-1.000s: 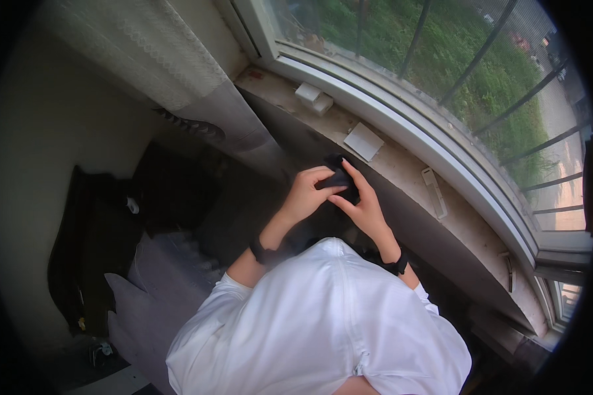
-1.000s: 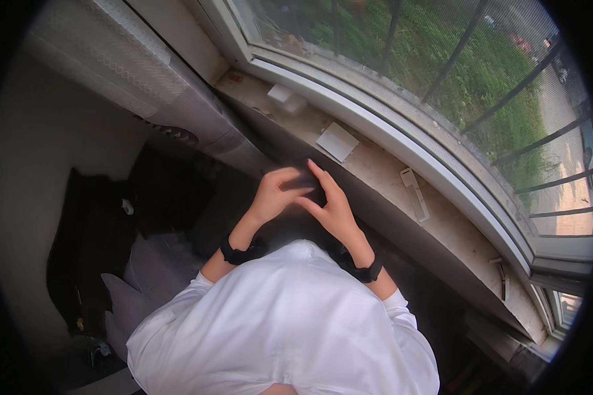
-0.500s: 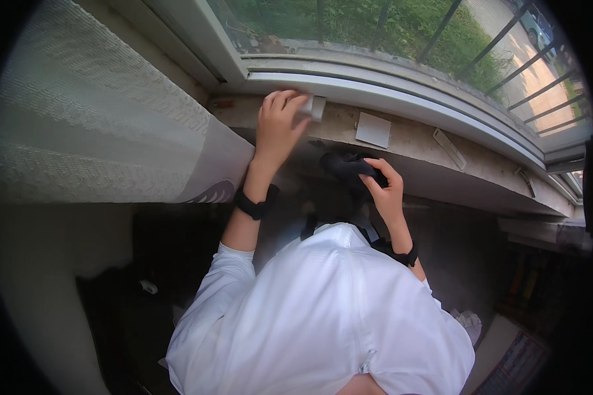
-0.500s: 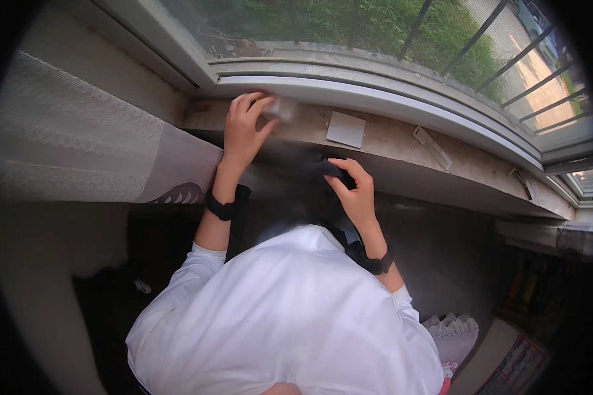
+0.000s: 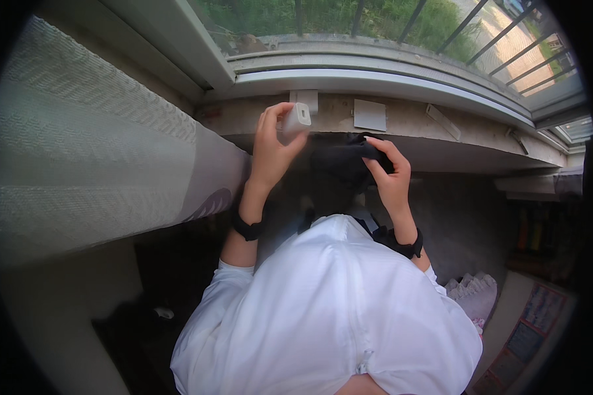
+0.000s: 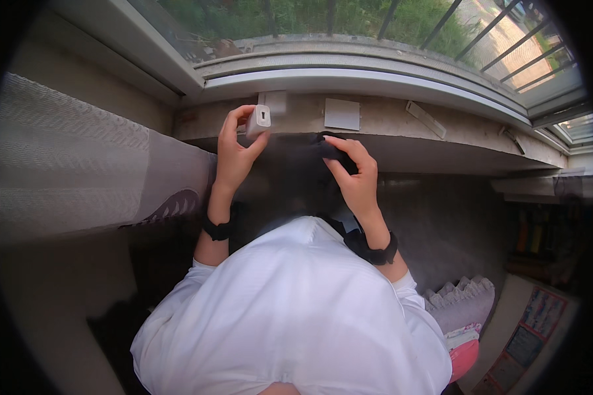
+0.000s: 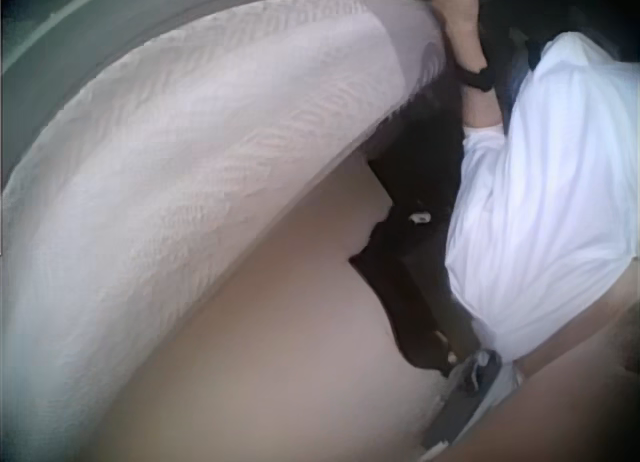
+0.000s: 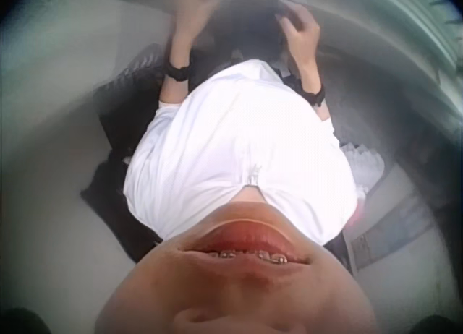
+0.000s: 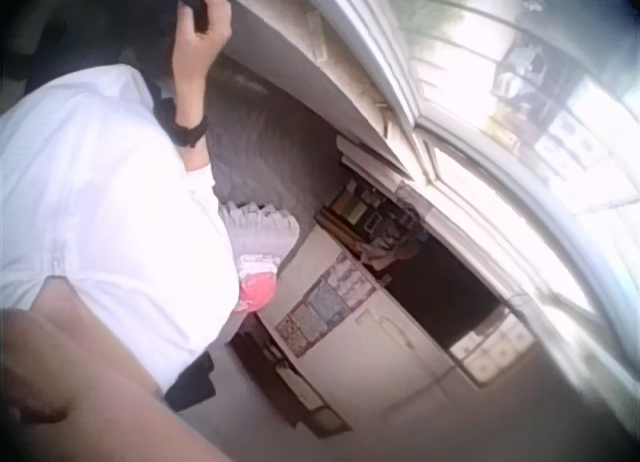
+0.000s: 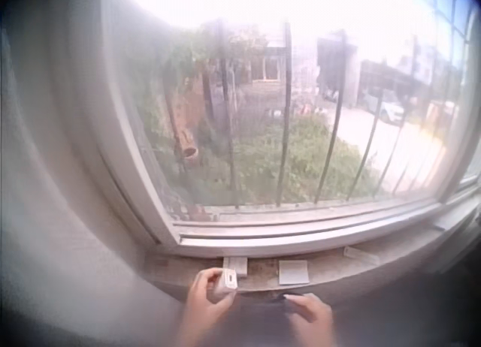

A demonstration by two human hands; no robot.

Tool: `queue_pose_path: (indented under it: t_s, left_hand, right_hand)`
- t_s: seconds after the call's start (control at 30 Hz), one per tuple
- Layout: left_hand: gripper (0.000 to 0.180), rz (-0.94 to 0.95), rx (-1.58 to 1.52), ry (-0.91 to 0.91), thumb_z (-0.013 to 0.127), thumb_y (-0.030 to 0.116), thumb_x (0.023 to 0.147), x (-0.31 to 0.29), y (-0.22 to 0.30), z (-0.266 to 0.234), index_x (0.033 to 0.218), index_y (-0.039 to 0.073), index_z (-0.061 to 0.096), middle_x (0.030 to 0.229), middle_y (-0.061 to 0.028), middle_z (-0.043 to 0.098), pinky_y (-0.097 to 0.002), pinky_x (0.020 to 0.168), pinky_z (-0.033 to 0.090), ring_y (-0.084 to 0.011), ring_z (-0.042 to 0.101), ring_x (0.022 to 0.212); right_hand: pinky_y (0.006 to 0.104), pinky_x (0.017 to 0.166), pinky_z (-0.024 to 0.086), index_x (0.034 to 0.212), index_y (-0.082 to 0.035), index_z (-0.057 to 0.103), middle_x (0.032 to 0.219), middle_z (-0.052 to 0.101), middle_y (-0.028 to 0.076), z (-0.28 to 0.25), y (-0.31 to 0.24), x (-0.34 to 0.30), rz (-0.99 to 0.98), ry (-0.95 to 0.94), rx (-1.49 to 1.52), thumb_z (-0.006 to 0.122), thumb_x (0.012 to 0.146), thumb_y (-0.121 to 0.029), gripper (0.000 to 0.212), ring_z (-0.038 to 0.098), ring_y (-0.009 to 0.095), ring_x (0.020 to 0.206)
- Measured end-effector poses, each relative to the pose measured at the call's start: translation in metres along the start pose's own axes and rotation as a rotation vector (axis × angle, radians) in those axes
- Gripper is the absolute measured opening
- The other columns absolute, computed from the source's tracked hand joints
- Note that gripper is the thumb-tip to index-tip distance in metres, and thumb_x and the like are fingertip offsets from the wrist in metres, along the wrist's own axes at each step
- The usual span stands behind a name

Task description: The person wipes an electrical socket panel on a wall using a purple cloth, then uses the same cloth to wipe a small white electronic device and a plastic component.

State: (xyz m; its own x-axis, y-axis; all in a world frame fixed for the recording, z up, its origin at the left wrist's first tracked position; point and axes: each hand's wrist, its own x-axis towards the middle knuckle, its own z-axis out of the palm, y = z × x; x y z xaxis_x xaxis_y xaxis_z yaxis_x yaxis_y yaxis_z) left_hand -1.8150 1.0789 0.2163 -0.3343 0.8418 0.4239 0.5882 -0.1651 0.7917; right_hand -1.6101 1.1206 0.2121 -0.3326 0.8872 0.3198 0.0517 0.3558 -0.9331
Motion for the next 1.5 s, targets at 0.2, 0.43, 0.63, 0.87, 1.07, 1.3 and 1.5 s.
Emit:
queue_pose_path:
  t_s: [0.2, 0.43, 0.63, 0.87, 1.07, 1.3, 1.5]
  left_hand:
    - [0.038, 0.049, -0.084, 0.146, 0.054, -0.005, 0.066, -0.034, 0.045, 0.019, 0.103, 0.002, 0.048, 0.100, -0.0116, 0.049, -0.0317, 0.081, 0.039, -0.0259, 0.050, 0.090]
    - [0.032, 0.090, 0.034, 0.225, 0.049, -0.007, 0.064, -0.058, 0.059, 0.043, 0.095, 0.002, 0.049, 0.089, -0.0130, 0.053, -0.0360, 0.076, 0.039, -0.0327, 0.049, 0.086]
    - [0.030, -0.008, 0.120, 0.317, 0.051, -0.006, 0.063, -0.089, 0.090, 0.076, 0.093, -0.001, 0.047, 0.089, -0.0159, 0.050, -0.0370, 0.073, 0.039, -0.0341, 0.048, 0.083]
    - [0.028, -0.049, 0.131, 0.378, 0.052, -0.002, 0.066, -0.114, 0.110, 0.087, 0.094, 0.001, 0.047, 0.089, -0.0151, 0.050, -0.0362, 0.075, 0.039, -0.0327, 0.049, 0.084]
    - [0.032, -0.032, 0.166, 0.451, 0.050, -0.007, 0.064, -0.126, 0.129, 0.093, 0.096, 0.000, 0.047, 0.090, -0.0153, 0.051, -0.0368, 0.075, 0.039, -0.0333, 0.049, 0.085]
    - [0.031, -0.062, 0.243, 0.445, 0.051, -0.009, 0.064, -0.132, 0.134, 0.099, 0.093, 0.000, 0.048, 0.091, -0.0127, 0.050, -0.0309, 0.073, 0.041, -0.0274, 0.051, 0.082]
    - [0.036, -0.036, 0.278, 0.287, 0.047, -0.011, 0.061, -0.129, 0.135, 0.092, 0.096, -0.001, 0.047, 0.091, -0.0149, 0.049, -0.0327, 0.075, 0.041, -0.0323, 0.049, 0.084]
  right_hand:
    - [0.0271, 0.069, 0.042, 0.093, -0.005, 0.061, 0.087, 0.057, 0.006, 0.019, -0.046, 0.023, -0.398, -0.081, -0.190, 0.059, 0.062, 0.003, 0.032, 0.051, 0.021, 0.078]
    - [0.0302, 0.068, 0.044, 0.090, -0.012, 0.062, 0.095, 0.053, 0.001, 0.008, -0.046, -0.005, -0.695, -0.298, -0.357, 0.061, 0.052, -0.001, 0.039, 0.049, 0.021, 0.074]
    - [0.0304, 0.062, 0.044, 0.089, -0.006, 0.061, 0.092, 0.054, 0.006, -0.019, -0.023, 0.006, -0.561, -0.349, -0.067, 0.058, 0.060, 0.004, 0.032, 0.051, 0.024, 0.074]
    - [0.0305, 0.060, 0.045, 0.086, -0.008, 0.062, 0.090, 0.054, 0.005, -0.048, -0.032, -0.033, -0.709, -0.454, -0.065, 0.060, 0.057, 0.002, 0.031, 0.051, 0.024, 0.071]
    - [0.0293, 0.055, 0.044, 0.083, -0.008, 0.062, 0.087, 0.054, 0.006, -0.060, -0.043, -0.037, -0.758, -0.499, 0.002, 0.062, 0.054, 0.001, 0.031, 0.052, 0.024, 0.068]
    - [0.0283, 0.053, 0.045, 0.082, -0.007, 0.062, 0.082, 0.055, 0.005, -0.060, -0.038, -0.032, -0.758, -0.382, -0.066, 0.059, 0.055, 0.001, 0.028, 0.052, 0.021, 0.066]
    - [0.0294, 0.054, 0.046, 0.081, -0.007, 0.062, 0.082, 0.054, 0.005, -0.061, -0.029, -0.016, -0.677, -0.445, -0.023, 0.060, 0.054, 0.001, 0.028, 0.054, 0.022, 0.067]
